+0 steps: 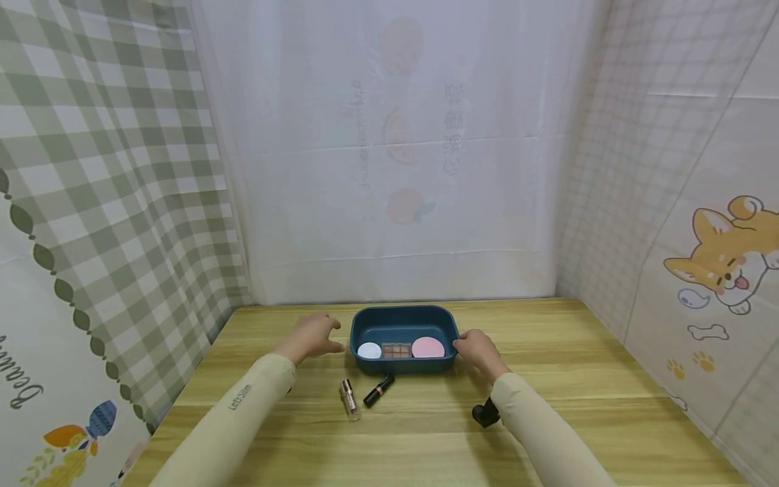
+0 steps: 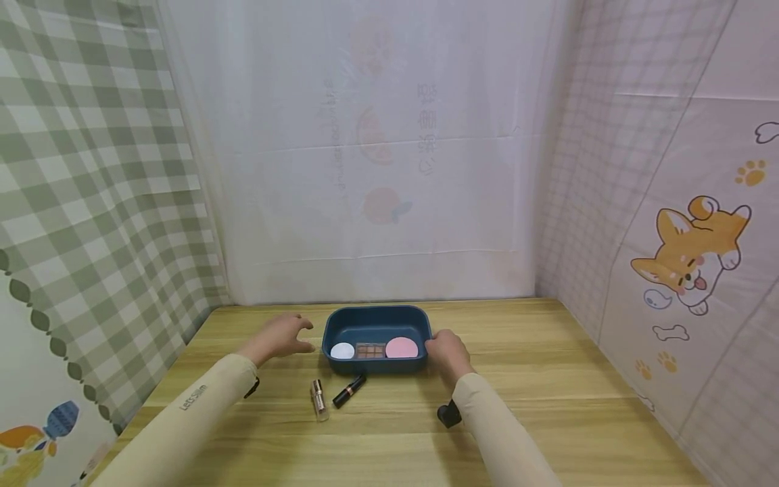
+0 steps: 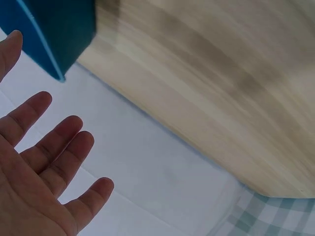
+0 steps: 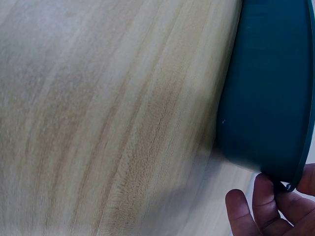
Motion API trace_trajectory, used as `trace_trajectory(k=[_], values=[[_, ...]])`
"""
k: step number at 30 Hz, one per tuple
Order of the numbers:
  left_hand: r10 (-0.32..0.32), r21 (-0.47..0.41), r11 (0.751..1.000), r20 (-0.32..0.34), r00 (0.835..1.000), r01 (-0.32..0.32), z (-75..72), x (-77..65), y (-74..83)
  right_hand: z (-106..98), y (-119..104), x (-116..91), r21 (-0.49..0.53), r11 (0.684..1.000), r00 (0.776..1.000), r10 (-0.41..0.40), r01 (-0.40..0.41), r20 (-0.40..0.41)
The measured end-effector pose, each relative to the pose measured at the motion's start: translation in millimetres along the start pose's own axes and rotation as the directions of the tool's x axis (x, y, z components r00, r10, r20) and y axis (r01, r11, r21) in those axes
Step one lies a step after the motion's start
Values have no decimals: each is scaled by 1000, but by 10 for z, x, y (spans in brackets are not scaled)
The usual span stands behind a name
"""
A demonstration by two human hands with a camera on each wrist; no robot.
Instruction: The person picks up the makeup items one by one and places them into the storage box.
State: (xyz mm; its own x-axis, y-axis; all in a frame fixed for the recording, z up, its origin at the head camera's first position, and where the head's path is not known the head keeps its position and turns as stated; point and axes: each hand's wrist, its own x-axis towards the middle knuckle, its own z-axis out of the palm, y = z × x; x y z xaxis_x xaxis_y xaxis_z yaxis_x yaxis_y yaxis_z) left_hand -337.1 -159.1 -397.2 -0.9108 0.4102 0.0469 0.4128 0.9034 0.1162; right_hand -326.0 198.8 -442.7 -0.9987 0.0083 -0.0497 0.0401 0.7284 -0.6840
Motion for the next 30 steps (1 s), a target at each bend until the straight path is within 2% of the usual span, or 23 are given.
trace_trajectory(k=[7, 13, 17, 22, 30], values=[[20, 0, 1000, 58, 998, -20, 95, -240, -115, 4, 4, 6, -9, 1000, 1000, -6, 6, -6], [76, -57, 996, 85, 993, -71, 248, -372, -53, 5, 2, 5, -3, 1000, 1000, -1, 1, -7], [163, -44, 986, 65, 985, -160, 345, -425, 21, 4, 0, -1, -3, 1000, 1000, 2, -2, -3], [272, 11, 962, 25, 962, -272, 444, -472, 82, 1, -2, -5, -9, 1000, 1000, 6, -6, 1], [359, 59, 932, -32, 933, -357, 540, -492, 108, 3, -12, -3, -8, 1000, 1000, 5, -5, 1]])
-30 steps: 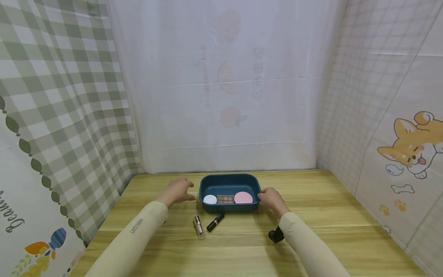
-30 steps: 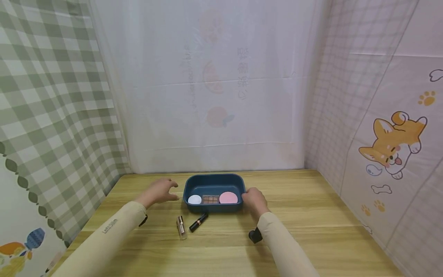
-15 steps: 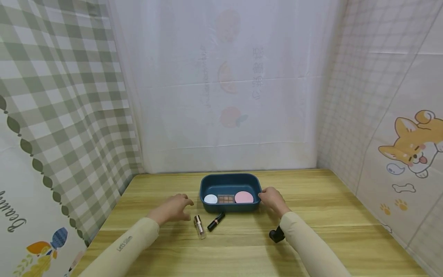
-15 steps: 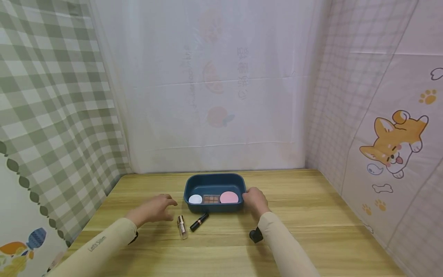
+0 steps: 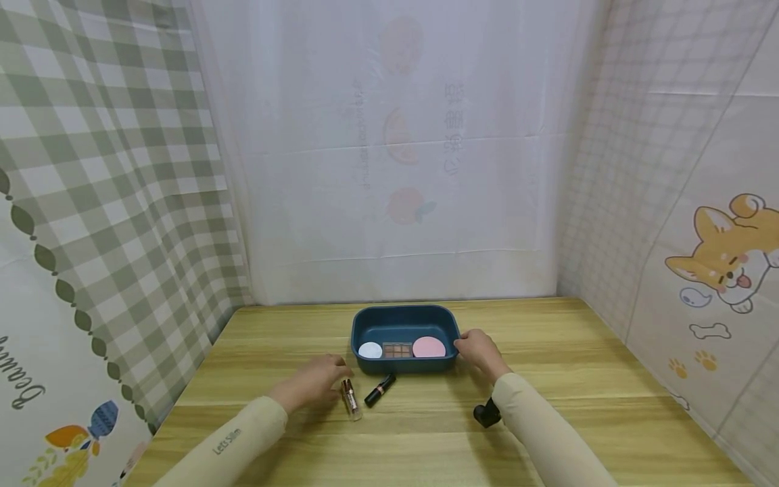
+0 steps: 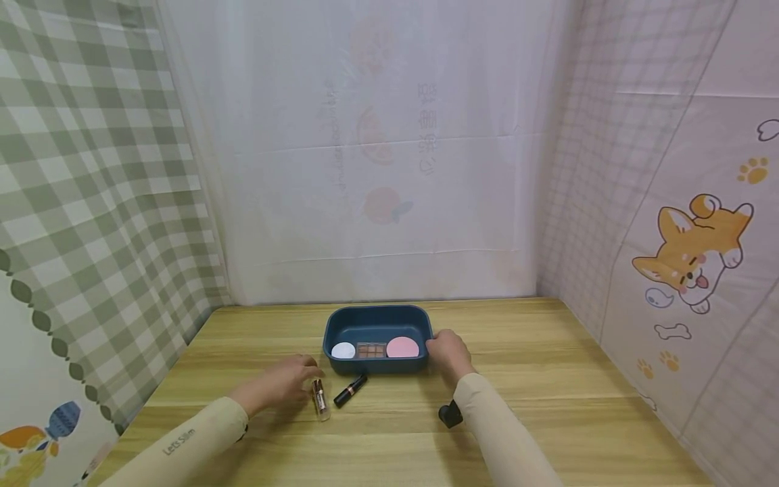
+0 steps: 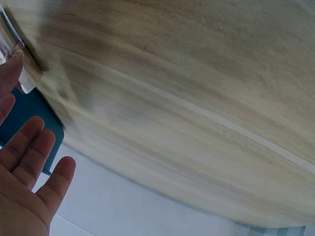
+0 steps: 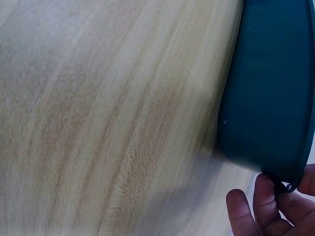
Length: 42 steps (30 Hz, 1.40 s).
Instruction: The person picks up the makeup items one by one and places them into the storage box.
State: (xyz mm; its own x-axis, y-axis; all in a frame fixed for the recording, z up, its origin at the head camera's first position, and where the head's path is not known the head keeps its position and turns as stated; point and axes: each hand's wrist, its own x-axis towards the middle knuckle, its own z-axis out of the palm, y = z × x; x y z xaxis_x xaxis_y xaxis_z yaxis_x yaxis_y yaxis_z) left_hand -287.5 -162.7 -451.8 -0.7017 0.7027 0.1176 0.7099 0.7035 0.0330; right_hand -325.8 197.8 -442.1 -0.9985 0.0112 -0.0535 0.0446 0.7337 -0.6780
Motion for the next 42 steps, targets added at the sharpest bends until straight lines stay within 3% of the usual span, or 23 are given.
trace_trajectory(k=[15, 29, 36, 42], values=[[82, 71, 994, -26, 996, -80, 105, 51, 16, -10, -11, 2, 10, 1000, 1000, 12, -13, 13], [69, 36, 997, -48, 996, -68, 149, -32, -71, 3, 11, 9, 23, 1000, 1000, 3, -4, 4], [38, -2, 999, -7, 999, -38, 134, -94, -121, 6, 28, 15, 18, 1000, 1000, 1, -1, -6], [44, -21, 999, -19, 999, -45, 136, -157, -169, 6, 25, 15, 13, 1000, 1000, -6, 6, -5]])
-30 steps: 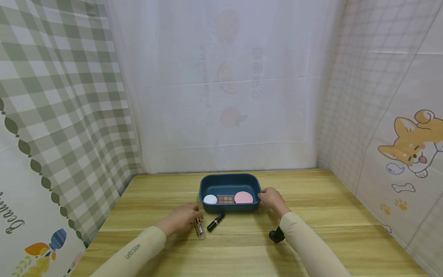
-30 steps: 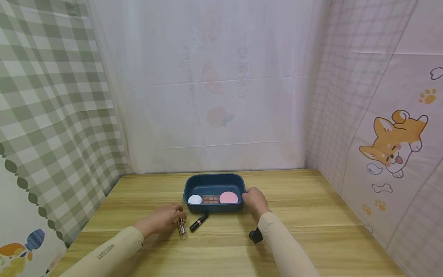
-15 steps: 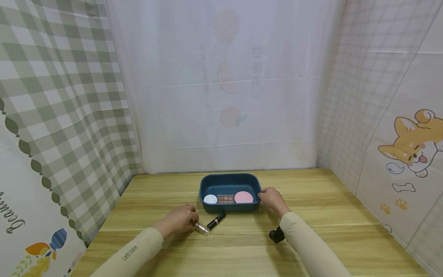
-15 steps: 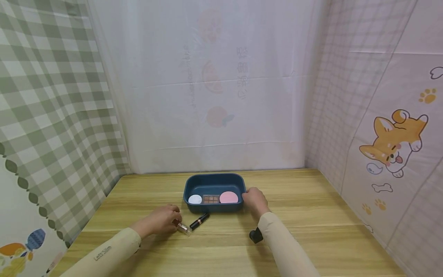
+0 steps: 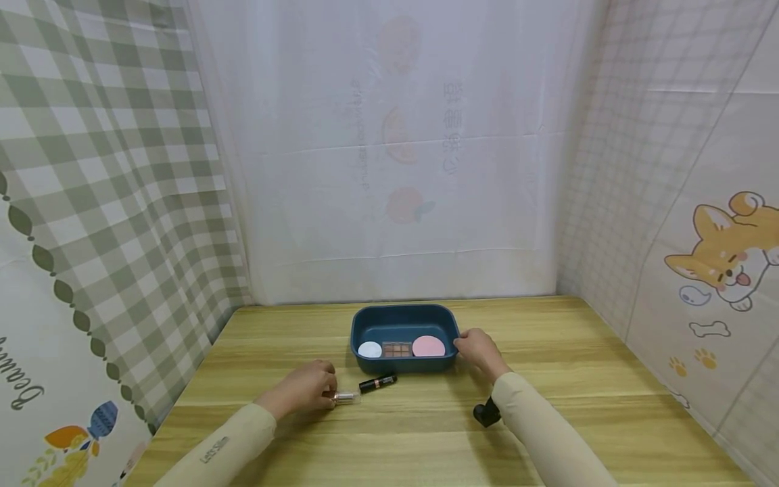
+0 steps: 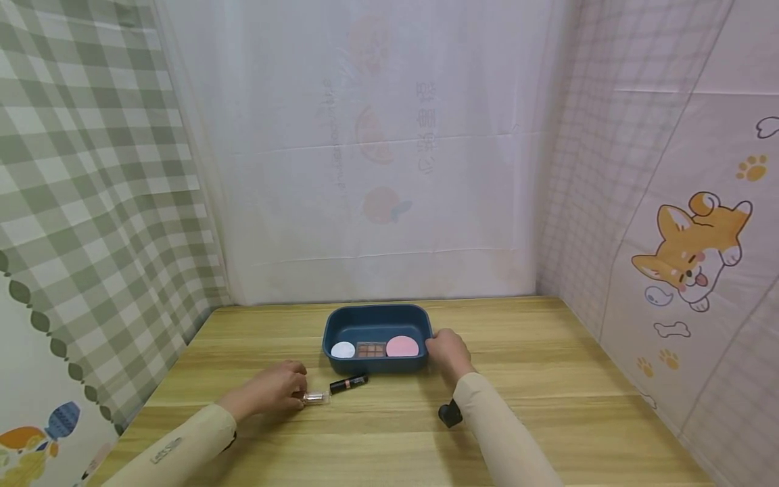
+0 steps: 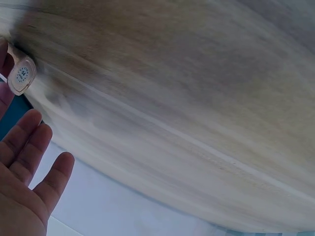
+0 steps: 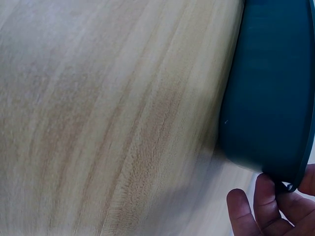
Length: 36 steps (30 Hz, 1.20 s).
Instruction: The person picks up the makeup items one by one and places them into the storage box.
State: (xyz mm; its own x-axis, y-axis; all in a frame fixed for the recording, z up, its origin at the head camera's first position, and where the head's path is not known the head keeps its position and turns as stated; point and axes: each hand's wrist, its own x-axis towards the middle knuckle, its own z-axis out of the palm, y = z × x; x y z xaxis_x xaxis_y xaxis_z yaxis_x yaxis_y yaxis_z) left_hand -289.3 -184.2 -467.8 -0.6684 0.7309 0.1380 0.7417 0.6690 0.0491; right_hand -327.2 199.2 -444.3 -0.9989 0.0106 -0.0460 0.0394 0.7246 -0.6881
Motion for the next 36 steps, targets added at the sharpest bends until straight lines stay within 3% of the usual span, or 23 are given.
trace_trajectory(k=[12, 20, 30, 36], values=[[-35, -76, 997, -37, 999, 32, -40, -106, 0, 14, -4, 4, 19, 1000, 1000, 1, -1, 8], [-138, -184, 974, -39, 990, 128, -111, -96, 83, 14, -3, 3, 27, 1000, 1000, 3, -3, 11], [-150, -241, 964, -153, 977, 110, -249, 138, 247, 3, -13, -7, 23, 1000, 1000, 9, -9, 29], [-174, -222, 965, -157, 972, 137, -329, 311, 312, 2, -23, -7, 25, 999, 999, 24, -25, 40]])
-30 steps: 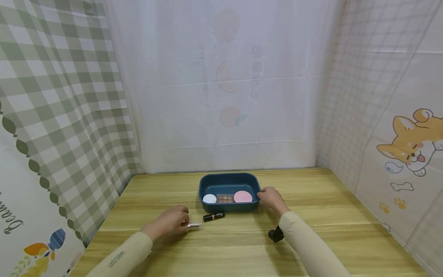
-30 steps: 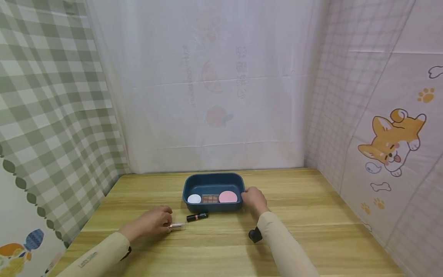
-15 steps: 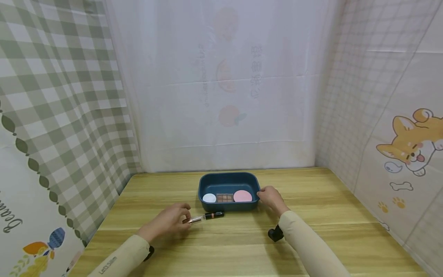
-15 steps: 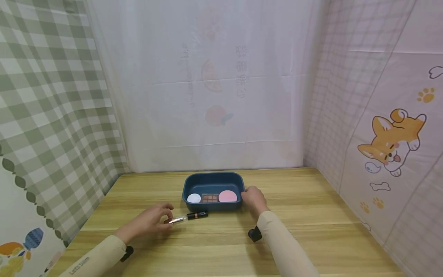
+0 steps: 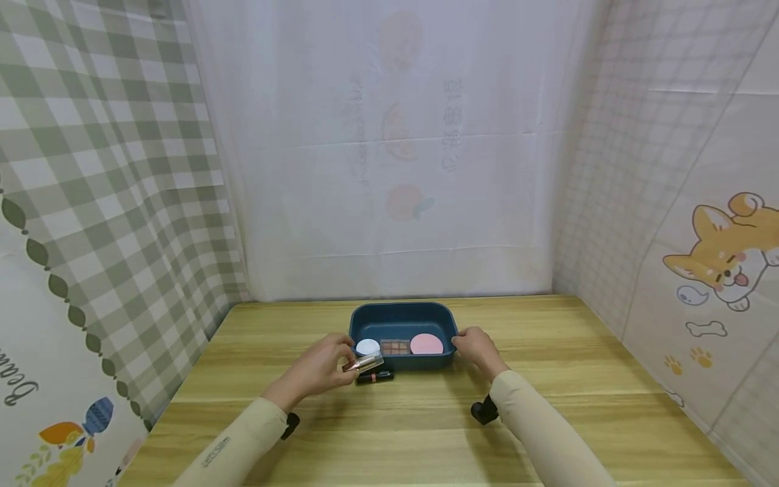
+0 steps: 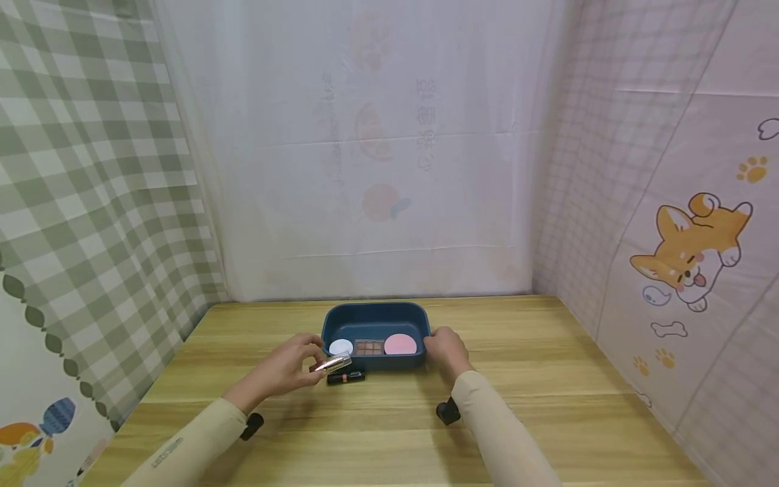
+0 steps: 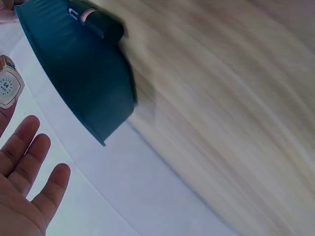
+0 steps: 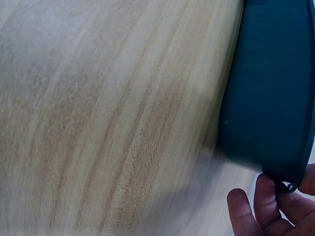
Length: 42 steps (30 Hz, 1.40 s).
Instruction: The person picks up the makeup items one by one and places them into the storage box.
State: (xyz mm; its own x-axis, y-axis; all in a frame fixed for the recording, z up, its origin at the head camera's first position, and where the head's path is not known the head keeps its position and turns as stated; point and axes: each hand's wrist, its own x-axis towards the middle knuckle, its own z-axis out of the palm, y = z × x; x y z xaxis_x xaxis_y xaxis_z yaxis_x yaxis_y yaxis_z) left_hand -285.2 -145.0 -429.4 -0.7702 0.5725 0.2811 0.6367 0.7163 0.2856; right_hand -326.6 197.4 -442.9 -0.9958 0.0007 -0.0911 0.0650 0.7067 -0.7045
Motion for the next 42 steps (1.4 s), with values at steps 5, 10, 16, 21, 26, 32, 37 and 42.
trace_trajectory(k=[5, 10, 16, 21, 26, 32, 37, 42], values=[[-33, 16, 999, 4, 999, 33, 0, 110, 36, 4, -1, 2, -4, 1000, 1000, -12, 12, -13], [-40, 18, 999, -4, 999, 41, 24, 216, 6, 9, -2, 12, -7, 1000, 1000, -14, 13, -21], [-73, 52, 996, -15, 997, 73, 49, 363, -50, 8, 1, 13, -13, 1000, 1000, -14, 14, -23], [-82, 77, 993, -29, 996, 85, 50, 485, -85, 5, 10, 12, -18, 1000, 1000, -11, 10, -21], [-88, 117, 989, -36, 995, 92, 49, 586, -121, 6, 14, 15, -23, 1000, 999, -17, 16, -28], [-76, 149, 985, -39, 996, 81, 45, 665, -170, 4, 8, 6, -24, 1000, 1000, -18, 17, -26], [-84, 187, 978, -25, 996, 87, 69, 713, -206, 1, -8, -8, -25, 1000, 999, -19, 18, -26], [-106, 198, 974, -13, 994, 106, 94, 756, -220, -6, -31, -27, -28, 1000, 1000, -11, 11, -28]])
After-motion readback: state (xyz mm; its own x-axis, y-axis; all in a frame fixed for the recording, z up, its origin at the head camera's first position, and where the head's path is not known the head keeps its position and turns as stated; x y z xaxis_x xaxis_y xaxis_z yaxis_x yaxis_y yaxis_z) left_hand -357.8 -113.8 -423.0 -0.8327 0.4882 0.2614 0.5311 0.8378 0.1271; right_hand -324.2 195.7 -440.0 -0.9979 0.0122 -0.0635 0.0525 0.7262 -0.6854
